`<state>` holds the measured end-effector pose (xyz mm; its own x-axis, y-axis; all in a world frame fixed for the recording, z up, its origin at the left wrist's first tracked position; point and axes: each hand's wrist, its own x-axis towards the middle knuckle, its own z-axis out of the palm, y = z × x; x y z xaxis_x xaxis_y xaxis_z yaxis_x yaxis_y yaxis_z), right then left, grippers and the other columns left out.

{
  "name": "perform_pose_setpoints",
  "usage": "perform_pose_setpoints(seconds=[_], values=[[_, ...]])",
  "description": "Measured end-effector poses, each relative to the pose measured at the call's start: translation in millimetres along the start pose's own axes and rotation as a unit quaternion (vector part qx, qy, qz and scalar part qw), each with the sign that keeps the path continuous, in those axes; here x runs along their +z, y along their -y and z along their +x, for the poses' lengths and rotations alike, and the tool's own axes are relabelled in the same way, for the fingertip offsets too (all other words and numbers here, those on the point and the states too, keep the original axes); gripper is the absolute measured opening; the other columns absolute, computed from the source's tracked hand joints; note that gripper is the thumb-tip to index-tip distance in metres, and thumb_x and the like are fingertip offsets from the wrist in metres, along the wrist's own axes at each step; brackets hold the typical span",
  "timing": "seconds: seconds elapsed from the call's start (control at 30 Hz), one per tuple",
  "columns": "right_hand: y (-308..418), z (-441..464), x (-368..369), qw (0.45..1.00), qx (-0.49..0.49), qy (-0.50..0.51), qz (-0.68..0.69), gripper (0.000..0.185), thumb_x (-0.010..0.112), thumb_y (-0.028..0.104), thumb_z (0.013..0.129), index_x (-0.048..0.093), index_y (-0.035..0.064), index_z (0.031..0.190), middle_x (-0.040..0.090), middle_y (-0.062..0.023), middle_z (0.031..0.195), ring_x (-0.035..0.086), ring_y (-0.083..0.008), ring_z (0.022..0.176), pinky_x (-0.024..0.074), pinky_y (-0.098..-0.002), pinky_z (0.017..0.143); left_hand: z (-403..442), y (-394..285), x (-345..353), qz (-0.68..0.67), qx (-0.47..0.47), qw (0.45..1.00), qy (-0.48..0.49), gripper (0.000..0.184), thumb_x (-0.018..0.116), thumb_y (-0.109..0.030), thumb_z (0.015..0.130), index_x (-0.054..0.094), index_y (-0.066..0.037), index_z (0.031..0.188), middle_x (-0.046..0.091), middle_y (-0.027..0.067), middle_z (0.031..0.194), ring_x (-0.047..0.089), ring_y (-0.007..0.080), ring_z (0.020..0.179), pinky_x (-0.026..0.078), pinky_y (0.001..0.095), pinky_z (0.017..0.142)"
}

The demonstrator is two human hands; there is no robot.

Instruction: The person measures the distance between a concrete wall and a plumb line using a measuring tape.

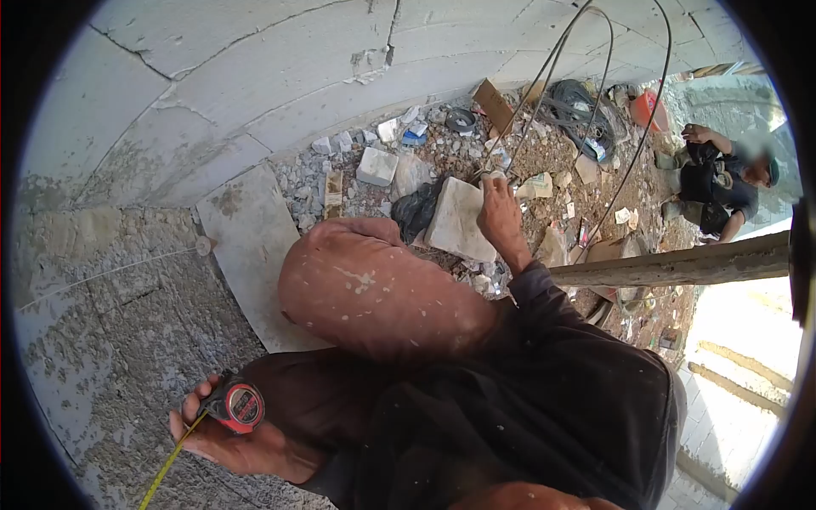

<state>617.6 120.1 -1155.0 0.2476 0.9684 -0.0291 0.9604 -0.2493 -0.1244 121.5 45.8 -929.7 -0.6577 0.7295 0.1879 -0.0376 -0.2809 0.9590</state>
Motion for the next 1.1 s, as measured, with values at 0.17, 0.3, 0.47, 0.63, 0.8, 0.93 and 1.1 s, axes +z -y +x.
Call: perform_pose_setpoints(seconds=[0.17, 0.3, 0.47, 0.63, 0.8, 0.93, 1.1], values=[[-92.9, -34.2, 61.8, 0.998, 0.022, 0.031, -0.057, 0.082, 0.062, -0.003, 0.088, 0.049, 0.0258, 0.164, 0.058, -0.0271, 0.146, 0.055, -0.0503, 0.133, 0.0472, -0.0589, 0.110, 14.3, -1.1, -12.5, -0.028, 0.042, 0.999, -0.008, 0.054, 0.051, -0.050, 0.116, 0.053, -0.004, 0.145, 0.074, 0.0142, 0.120, 0.068, 0.0329, 0.110, 0.056, 0.0578, 0.102], [-127.5, -22.9, 102.6, 0.997, -0.035, -0.058, -0.042, 0.061, 0.059, 0.003, 0.098, 0.060, 0.0265, 0.154, 0.061, -0.0232, 0.145, 0.059, -0.0470, 0.131, 0.0478, -0.0587, 0.108, 13.6, -4.6, -14.6, -0.023, 0.086, 0.995, -0.039, 0.048, 0.053, -0.046, 0.116, 0.054, -0.005, 0.141, 0.073, 0.0157, 0.115, 0.069, 0.0347, 0.106, 0.058, 0.0589, 0.098], [-104.0, -0.7, 49.6, 0.984, -0.117, -0.087, -0.105, 0.040, 0.062, 0.008, 0.100, 0.066, 0.0136, 0.140, 0.071, -0.0196, 0.131, 0.065, -0.0435, 0.124, 0.0509, -0.0588, 0.097, -2.3, 6.3, -29.0, -0.046, 0.030, 0.998, -0.042, 0.047, 0.052, -0.047, 0.117, 0.058, -0.005, 0.137, 0.074, 0.0165, 0.115, 0.070, 0.0361, 0.106, 0.056, 0.0601, 0.101], [-34.3, 51.7, 20.2, 0.960, -0.264, -0.075, 0.059, 0.033, 0.058, 0.021, 0.112, 0.060, -0.0005, 0.137, 0.074, -0.0284, 0.112, 0.070, -0.0515, 0.102, 0.0543, -0.0593, 0.088, -2.6, 8.6, -24.3, -0.056, 0.038, 0.997, -0.041, 0.045, 0.054, -0.045, 0.116, 0.057, -0.004, 0.135, 0.073, 0.0171, 0.116, 0.070, 0.0376, 0.108, 0.055, 0.0589, 0.103], [132.2, 65.9, 10.0, 0.899, -0.267, 0.088, 0.337, 0.044, 0.058, 0.023, 0.113, 0.055, -0.0058, 0.146, 0.073, -0.0317, 0.106, 0.071, -0.0517, 0.094, 0.0532, -0.0575, 0.078, -1.9, 10.7, -28.0, -0.019, 0.033, 0.999, -0.036, 0.044, 0.052, -0.043, 0.117, 0.057, -0.002, 0.135, 0.073, 0.0186, 0.113, 0.071, 0.0380, 0.109, 0.056, 0.0558, 0.102], [249.7, 82.3, 14.0, 0.884, -0.287, 0.148, 0.337, 0.051, 0.061, 0.038, 0.110, 0.057, 0.0027, 0.147, 0.074, -0.0267, 0.093, 0.073, -0.0481, 0.089, 0.0558, -0.0558, 0.078, -1.7, 6.4, -31.1, -0.017, 0.036, 0.997, -0.059, 0.044, 0.051, -0.043, 0.118, 0.058, -0.003, 0.133, 0.073, 0.0179, 0.113, 0.071, 0.0371, 0.107, 0.056, 0.0555, 0.101], [302.2, 120.3, 70.3, 0.919, -0.341, 0.137, 0.146, 0.029, 0.060, 0.027, 0.107, 0.060, 0.0067, 0.128, 0.075, -0.0309, 0.092, 0.075, -0.0516, 0.088, 0.0568, -0.0635, 0.076, -4.3, -2.7, -34.8, -0.039, 0.026, 0.994, -0.100, 0.044, 0.052, -0.044, 0.117, 0.059, -0.003, 0.130, 0.073, 0.0168, 0.110, 0.070, 0.0363, 0.106, 0.056, 0.0548, 0.100]])
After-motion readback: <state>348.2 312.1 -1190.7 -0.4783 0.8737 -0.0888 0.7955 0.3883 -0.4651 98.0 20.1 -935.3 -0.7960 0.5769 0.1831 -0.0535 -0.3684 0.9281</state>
